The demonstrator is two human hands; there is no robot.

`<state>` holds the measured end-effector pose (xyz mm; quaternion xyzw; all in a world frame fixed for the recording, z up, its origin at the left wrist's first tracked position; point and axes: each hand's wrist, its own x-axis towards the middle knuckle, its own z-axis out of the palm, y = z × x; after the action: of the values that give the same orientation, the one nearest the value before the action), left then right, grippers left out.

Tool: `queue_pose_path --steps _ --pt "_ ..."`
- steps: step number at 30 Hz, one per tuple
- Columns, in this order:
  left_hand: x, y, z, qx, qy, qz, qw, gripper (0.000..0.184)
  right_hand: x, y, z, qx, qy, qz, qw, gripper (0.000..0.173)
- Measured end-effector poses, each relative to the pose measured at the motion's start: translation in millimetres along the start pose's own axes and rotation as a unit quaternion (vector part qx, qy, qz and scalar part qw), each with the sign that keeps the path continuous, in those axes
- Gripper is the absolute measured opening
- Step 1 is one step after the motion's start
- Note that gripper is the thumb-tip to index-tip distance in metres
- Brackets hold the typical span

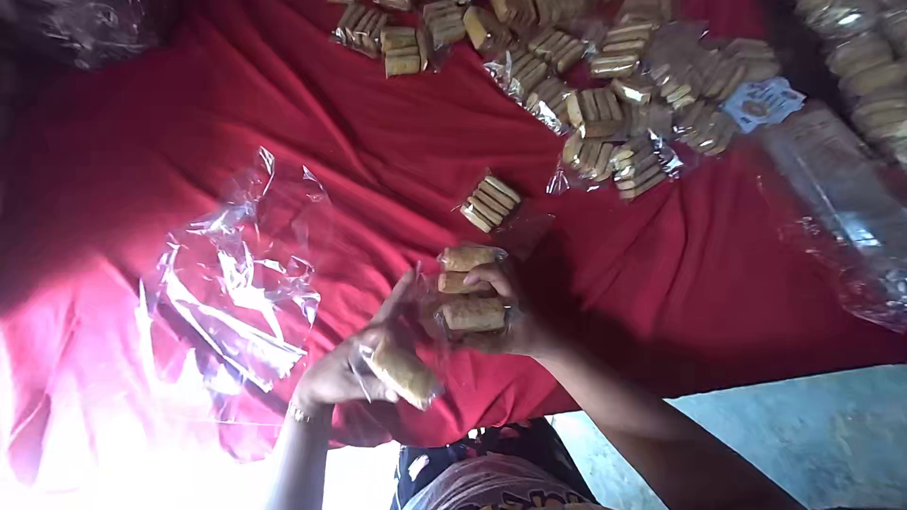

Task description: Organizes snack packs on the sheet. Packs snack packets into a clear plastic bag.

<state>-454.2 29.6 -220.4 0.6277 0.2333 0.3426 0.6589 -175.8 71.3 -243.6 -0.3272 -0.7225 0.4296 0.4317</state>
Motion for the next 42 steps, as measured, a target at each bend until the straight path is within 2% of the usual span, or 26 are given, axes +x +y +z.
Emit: queue_pose_path --steps 2,3,4,6,7,8,10,12,13,14,17,19,20,21,22,24,25,27,28,31,33,36,38,40,42 --pt "-5.7 7.1 15.7 0.057 0.051 0.008 0.997 0.037 -1.6 2.1 7.1 -0.052 0.024 -0.029 0.998 0.070" --pt "-4.7 4.6 26.7 0.074 0.091 0.019 0.993 0.041 -3.9 1.6 10.5 -0.067 0.017 -0.038 0.997 0.074" --pt "-3.3 -1.2 36.0 0.085 0.125 0.027 0.988 0.059 -6.3 -0.7 14.1 -0.075 0.003 -0.047 0.996 0.077" --pt "-1.7 -10.2 45.9 0.111 0.143 0.019 0.983 0.109 -8.7 -7.9 19.0 -0.111 -0.022 -0.057 0.992 0.079" --pt "-1.8 -11.5 47.3 0.141 0.135 0.006 0.981 0.123 -9.5 -10.1 19.6 -0.122 -0.026 -0.055 0.991 0.080" --pt "-1.6 -12.4 48.7 0.178 0.127 0.003 0.976 0.128 -10.6 -11.3 18.8 -0.129 -0.032 -0.052 0.990 0.079" --pt "-0.1 -17.0 54.1 0.256 0.112 0.015 0.960 0.125 -13.6 -14.3 18.5 -0.112 -0.034 -0.038 0.992 0.069" --pt "2.7 -22.7 58.7 0.285 0.111 0.020 0.952 0.124 -13.7 -19.1 22.1 -0.099 -0.031 -0.020 0.994 0.053" --pt "5.2 -24.0 56.0 0.281 0.111 0.026 0.953 0.123 -12.6 -20.4 19.9 -0.105 -0.054 -0.017 0.993 0.052" --pt "8.6 -24.0 49.4 0.264 0.103 0.028 0.958 0.118 -9.5 -21.3 13.6 -0.108 -0.095 -0.015 0.989 0.056" --pt "21.5 -24.3 27.8 0.166 0.075 0.032 0.983 0.087 2.9 -28.4 -20.7 -0.086 -0.250 0.014 0.964 0.083" --pt "26.2 -29.4 22.9 0.110 0.073 0.047 0.990 0.078 3.8 -38.0 -34.1 -0.074 -0.297 0.058 0.950 0.101" --pt "27.4 -31.8 25.8 0.103 0.082 0.058 0.990 0.079 -0.1 -41.0 -31.9 -0.060 -0.284 0.082 0.954 0.112" --pt "28.0 -33.4 31.7 0.112 0.093 0.063 0.987 0.081 -7.1 -41.5 -22.9 -0.042 -0.241 0.090 0.966 0.120" --pt "26.7 -35.2 39.8 0.129 0.107 0.067 0.984 0.086 -15.8 -38.9 -8.3 -0.024 -0.171 0.076 0.982 0.121" --pt "20.2 -32.5 46.7 0.133 0.096 0.051 0.985 0.104 -27.2 -29.8 19.8 -0.009 -0.052 0.041 0.998 0.104" --pt "17.1 -25.6 44.4 0.107 0.079 0.028 0.991 0.109 -27.5 -27.7 25.4 0.000 -0.029 0.043 0.999 0.093" --pt "11.1 -11.4 38.9 0.012 0.073 -0.004 0.997 0.109 -27.6 -26.5 24.2 0.008 -0.040 0.067 0.997 0.081" --pt "10.4 -9.4 37.0 -0.012 0.103 0.003 0.995 0.110 -26.7 -25.6 21.4 0.005 -0.056 0.069 0.996 0.077" --pt "37.4 -8.9 43.6 -0.011 0.283 0.016 0.959 0.112 -19.9 -22.1 18.2 -0.027 -0.095 0.041 0.994 0.069" --pt "58.0 -14.8 39.1 -0.007 0.328 -0.003 0.945 0.110 -13.3 -21.7 20.1 -0.053 -0.097 0.015 0.994 0.071" --pt "79.4 -12.9 9.3 -0.022 0.313 -0.053 0.948 0.113 0.1 -18.2 13.9 -0.050 -0.104 0.015 0.993 0.074" --pt "89.0 -10.6 -11.7 0.074 0.286 -0.080 0.952 0.102 4.3 -16.2 5.6 -0.029 -0.128 0.013 0.991 0.074" --pt "94.5 -12.1 -31.9 0.168 0.243 -0.062 0.953 0.089 5.0 -13.2 1.4 -0.026 -0.147 -0.003 0.989 0.073" --pt "99.7 -13.4 -49.8 0.179 0.164 -0.036 0.969 0.090 5.0 -10.2 0.1 -0.023 -0.152 -0.008 0.988 0.074"
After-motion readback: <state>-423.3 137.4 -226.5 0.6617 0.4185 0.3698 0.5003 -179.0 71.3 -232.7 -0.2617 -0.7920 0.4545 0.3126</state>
